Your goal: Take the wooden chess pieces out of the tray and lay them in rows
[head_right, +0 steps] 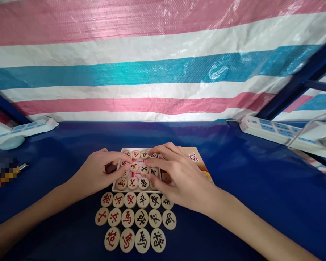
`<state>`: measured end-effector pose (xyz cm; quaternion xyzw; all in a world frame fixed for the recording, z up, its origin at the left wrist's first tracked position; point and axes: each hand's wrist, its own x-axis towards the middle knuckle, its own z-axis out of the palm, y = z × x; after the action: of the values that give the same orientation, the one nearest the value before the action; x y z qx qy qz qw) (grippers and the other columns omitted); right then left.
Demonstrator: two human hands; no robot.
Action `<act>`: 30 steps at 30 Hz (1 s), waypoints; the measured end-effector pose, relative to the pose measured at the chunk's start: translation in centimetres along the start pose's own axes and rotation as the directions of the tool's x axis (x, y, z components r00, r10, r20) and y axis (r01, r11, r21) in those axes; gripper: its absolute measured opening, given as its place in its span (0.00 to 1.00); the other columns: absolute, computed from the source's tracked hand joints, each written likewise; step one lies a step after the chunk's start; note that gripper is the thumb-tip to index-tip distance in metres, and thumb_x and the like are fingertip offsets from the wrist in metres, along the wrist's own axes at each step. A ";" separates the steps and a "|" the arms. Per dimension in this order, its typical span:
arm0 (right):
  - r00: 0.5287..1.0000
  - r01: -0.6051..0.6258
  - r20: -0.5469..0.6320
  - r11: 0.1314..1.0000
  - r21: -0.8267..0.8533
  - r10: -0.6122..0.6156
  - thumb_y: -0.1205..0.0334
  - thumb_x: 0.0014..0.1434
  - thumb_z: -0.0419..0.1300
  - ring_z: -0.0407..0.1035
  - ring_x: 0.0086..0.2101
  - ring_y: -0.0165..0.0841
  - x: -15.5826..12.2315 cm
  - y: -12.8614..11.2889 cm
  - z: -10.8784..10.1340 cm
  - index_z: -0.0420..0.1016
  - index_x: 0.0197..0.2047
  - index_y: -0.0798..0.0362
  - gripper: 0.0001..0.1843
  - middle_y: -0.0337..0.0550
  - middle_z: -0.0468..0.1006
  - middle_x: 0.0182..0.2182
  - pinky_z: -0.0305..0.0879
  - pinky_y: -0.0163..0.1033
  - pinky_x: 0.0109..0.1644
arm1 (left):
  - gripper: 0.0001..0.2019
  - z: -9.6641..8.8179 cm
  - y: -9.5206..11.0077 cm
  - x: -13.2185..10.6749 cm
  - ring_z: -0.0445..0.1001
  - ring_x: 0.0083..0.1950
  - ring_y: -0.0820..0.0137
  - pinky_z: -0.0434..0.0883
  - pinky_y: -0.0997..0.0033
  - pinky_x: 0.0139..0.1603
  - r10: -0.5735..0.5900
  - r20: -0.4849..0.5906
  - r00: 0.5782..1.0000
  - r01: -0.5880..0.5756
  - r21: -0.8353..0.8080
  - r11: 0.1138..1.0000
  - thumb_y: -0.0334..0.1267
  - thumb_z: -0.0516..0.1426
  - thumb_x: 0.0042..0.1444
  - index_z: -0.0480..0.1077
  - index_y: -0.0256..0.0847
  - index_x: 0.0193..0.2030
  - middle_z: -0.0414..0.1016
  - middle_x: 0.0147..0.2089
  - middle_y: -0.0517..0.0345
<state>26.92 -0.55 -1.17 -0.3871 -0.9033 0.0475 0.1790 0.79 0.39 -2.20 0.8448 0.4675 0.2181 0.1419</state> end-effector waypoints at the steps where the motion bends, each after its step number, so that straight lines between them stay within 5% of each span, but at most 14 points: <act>1: 1.000 -0.008 -0.008 1.000 -0.007 0.007 0.52 0.67 0.56 0.63 0.55 0.41 0.0 0.1 0.0 0.75 0.54 0.39 0.14 0.38 0.72 0.57 0.62 0.50 0.54 | 0.09 0.0 -0.1 0.1 0.63 0.22 0.77 0.58 0.66 0.40 -0.022 0.008 1.000 0.022 0.009 1.000 0.43 0.55 0.63 0.75 0.54 0.47 0.65 0.21 0.73; 8: 1.000 -0.015 0.003 0.999 0.042 0.015 0.53 0.67 0.58 0.64 0.53 0.40 0.6 0.1 0.7 0.76 0.53 0.44 0.13 0.42 0.73 0.54 0.64 0.49 0.53 | 0.11 0.0 0.1 0.6 0.61 0.20 0.77 0.62 0.63 0.45 -0.070 0.076 0.995 0.065 0.066 0.996 0.53 0.59 0.59 0.77 0.56 0.45 0.59 0.17 0.73; 13: 0.999 0.027 -0.043 0.998 0.059 -0.025 0.56 0.67 0.59 0.64 0.52 0.41 0.7 0.0 1.3 0.76 0.52 0.45 0.13 0.43 0.74 0.53 0.64 0.51 0.52 | 0.13 0.2 0.4 0.5 0.61 0.18 0.74 0.60 0.70 0.31 -0.046 0.033 0.998 0.043 0.078 0.996 0.55 0.59 0.58 0.78 0.54 0.44 0.62 0.16 0.71; 25: 0.996 0.036 -0.089 0.998 0.058 -0.031 0.58 0.66 0.59 0.67 0.50 0.40 0.8 -0.2 1.5 0.77 0.48 0.48 0.09 0.43 0.76 0.50 0.63 0.51 0.53 | 0.10 0.8 0.8 0.4 0.61 0.19 0.76 0.64 0.66 0.36 0.021 -0.021 1.000 -0.020 0.065 0.998 0.48 0.61 0.58 0.77 0.50 0.44 0.62 0.17 0.73; 30: 0.968 0.070 -0.243 0.996 0.060 -0.054 0.58 0.64 0.62 0.71 0.47 0.35 0.0 -0.7 0.3 0.74 0.51 0.46 0.12 0.38 0.80 0.46 0.64 0.48 0.53 | 0.10 -0.4 1.0 -0.4 0.66 0.28 0.75 0.65 0.68 0.37 0.114 -0.126 0.985 -0.102 0.097 0.990 0.44 0.59 0.60 0.74 0.48 0.48 0.72 0.33 0.66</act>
<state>26.33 -0.97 -1.31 -0.3551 -0.8843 0.0254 0.3020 1.13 -0.44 -1.48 0.8582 0.4389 0.2593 0.0604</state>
